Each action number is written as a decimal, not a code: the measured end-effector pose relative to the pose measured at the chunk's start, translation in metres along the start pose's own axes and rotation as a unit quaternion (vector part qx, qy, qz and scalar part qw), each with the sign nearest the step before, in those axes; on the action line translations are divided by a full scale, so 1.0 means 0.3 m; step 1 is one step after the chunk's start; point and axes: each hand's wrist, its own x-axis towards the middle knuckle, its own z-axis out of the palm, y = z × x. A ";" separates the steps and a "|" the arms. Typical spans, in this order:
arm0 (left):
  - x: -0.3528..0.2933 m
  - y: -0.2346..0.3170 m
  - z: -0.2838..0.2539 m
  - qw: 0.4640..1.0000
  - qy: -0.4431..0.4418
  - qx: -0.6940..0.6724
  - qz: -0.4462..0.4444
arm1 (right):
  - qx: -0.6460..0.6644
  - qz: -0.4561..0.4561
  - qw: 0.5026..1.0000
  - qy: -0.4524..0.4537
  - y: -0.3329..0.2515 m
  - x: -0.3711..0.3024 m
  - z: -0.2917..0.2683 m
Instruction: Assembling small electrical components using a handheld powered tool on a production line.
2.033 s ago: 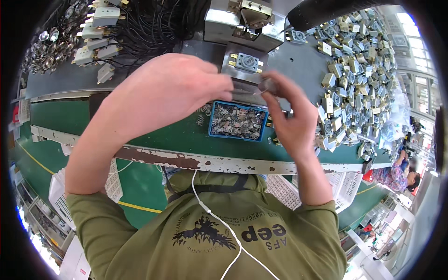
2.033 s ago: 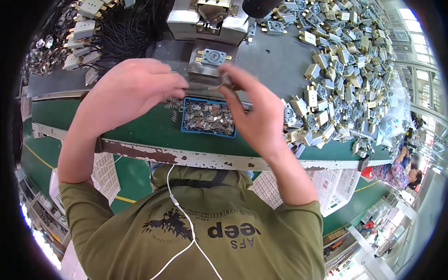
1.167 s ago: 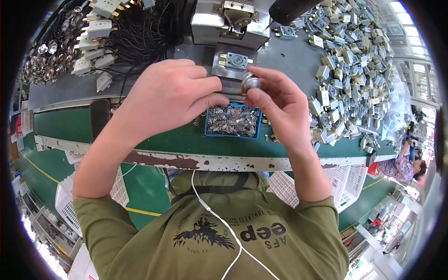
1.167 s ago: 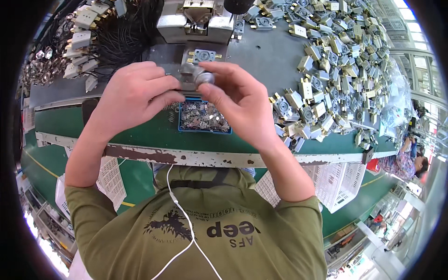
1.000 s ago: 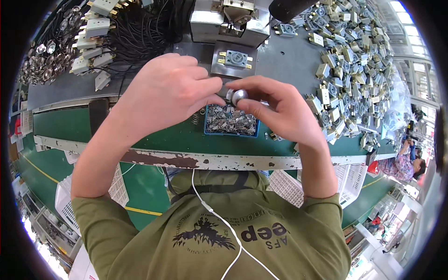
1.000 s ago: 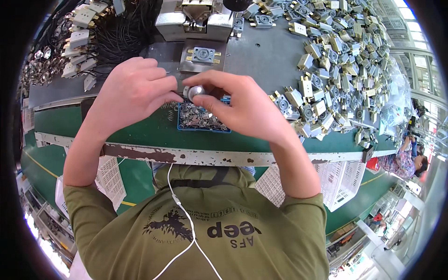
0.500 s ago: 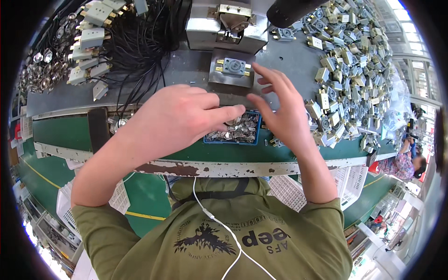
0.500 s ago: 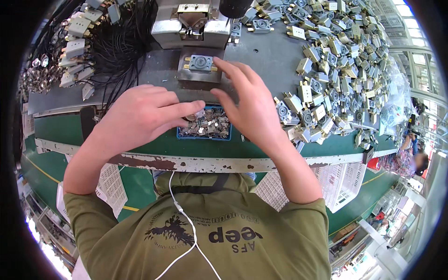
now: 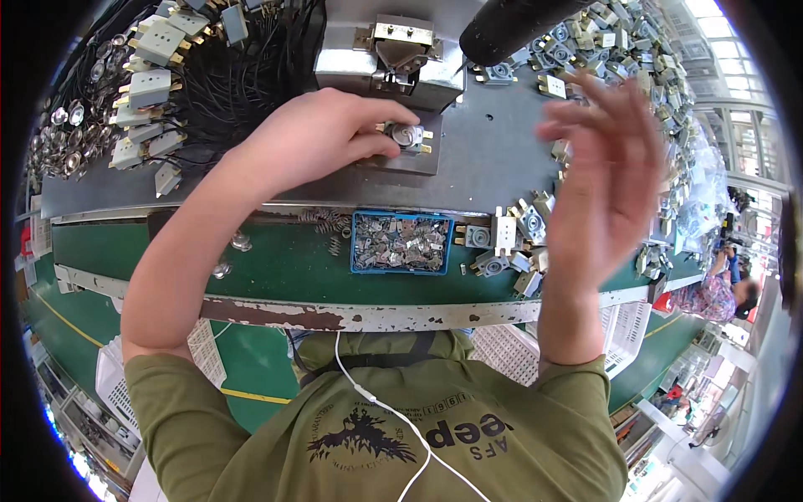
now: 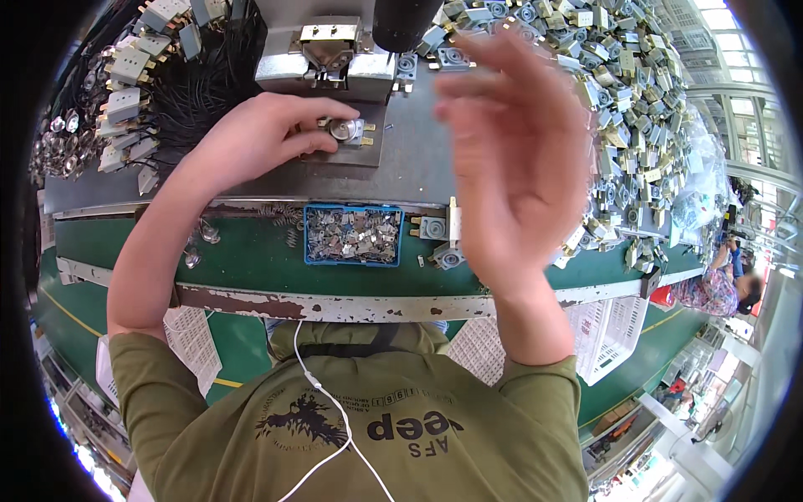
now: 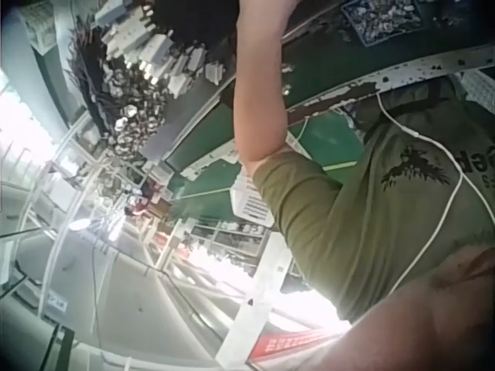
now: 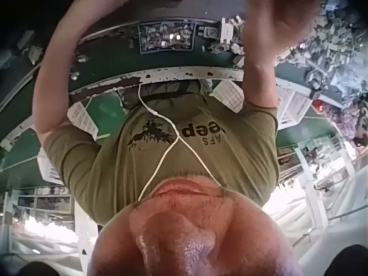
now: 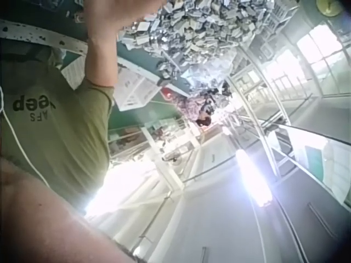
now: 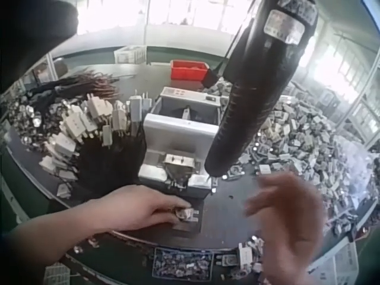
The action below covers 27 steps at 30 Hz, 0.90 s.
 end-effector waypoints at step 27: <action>-0.025 -0.045 0.068 0.973 0.119 0.174 0.098 | 0.077 -0.126 0.980 0.134 -0.071 0.361 0.258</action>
